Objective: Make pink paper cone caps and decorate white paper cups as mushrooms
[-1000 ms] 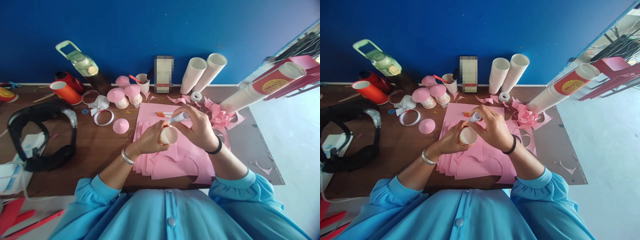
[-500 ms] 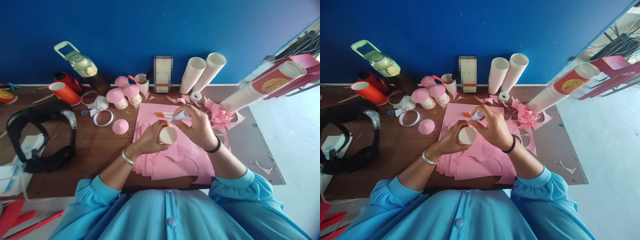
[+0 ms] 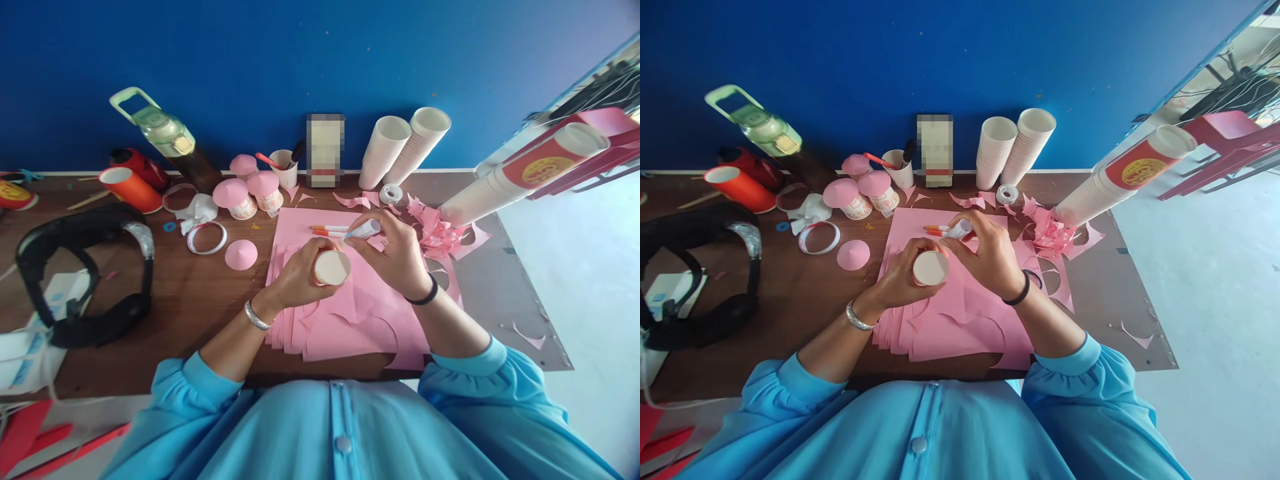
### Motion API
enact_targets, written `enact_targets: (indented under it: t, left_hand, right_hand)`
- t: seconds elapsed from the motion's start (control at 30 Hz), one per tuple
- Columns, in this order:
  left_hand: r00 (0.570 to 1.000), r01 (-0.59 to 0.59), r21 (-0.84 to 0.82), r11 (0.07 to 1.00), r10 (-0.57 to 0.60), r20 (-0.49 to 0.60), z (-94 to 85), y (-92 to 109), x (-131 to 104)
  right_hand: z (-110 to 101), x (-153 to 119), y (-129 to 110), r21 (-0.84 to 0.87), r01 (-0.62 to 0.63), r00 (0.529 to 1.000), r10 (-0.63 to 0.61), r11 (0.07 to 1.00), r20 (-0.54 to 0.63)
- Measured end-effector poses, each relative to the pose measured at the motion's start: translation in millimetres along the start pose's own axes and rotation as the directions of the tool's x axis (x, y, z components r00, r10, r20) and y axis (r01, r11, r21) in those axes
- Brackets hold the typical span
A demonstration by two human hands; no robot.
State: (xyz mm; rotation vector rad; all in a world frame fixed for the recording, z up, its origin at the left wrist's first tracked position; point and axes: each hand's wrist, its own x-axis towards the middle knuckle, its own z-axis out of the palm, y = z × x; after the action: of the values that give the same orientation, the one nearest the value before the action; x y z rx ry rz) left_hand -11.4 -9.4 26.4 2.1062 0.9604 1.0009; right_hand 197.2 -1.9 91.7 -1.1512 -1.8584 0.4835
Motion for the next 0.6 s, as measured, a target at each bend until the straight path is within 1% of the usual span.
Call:
enact_targets:
  t: [0.07, 0.13, 0.23, 0.3, 0.37, 0.5, 0.6]
  left_hand:
    - [1.0, 0.003, -0.012, 1.0, -0.003, -0.02, -1.5, 2, 1]
    - [0.999, -0.008, -0.004, 1.0, 0.008, -0.04, -1.5, 1, 1]
    - [0.997, -0.025, 0.015, 1.0, 0.026, -0.069, 0.5, -2, 0]
    - [0.996, -0.03, 0.018, 0.999, 0.031, -0.08, 2.2, -4, -1]
    - [0.995, -0.041, 0.001, 0.999, 0.041, -0.086, 3.4, -4, -1]
    - [0.992, -0.093, -0.103, 0.99, 0.083, -0.1, 4.4, -4, -1]
    - [0.99, -0.088, -0.124, 0.988, 0.073, -0.118, 4.5, -5, 1]
  right_hand:
    - [-1, -2, -2, 0.038, -0.011, 0.999, 0.012, 0.999, -0.04]
    - [-4, -5, -6, 0.07, 0.011, 0.998, -0.006, 0.998, -0.059]
    - [-6, -8, -14, 0.057, 0.067, 0.997, -0.065, 0.996, -0.033]
    - [-6, -8, -15, 0.045, 0.078, 0.997, -0.077, 0.996, -0.013]
    - [-3, -6, -12, 0.06, 0.044, 0.999, -0.044, 0.997, -0.012]
    - [2, -3, -1, 0.098, -0.043, 0.999, 0.046, 0.994, -0.025]
    - [1, -4, 1, 0.131, -0.063, 0.997, 0.068, 0.989, -0.036]
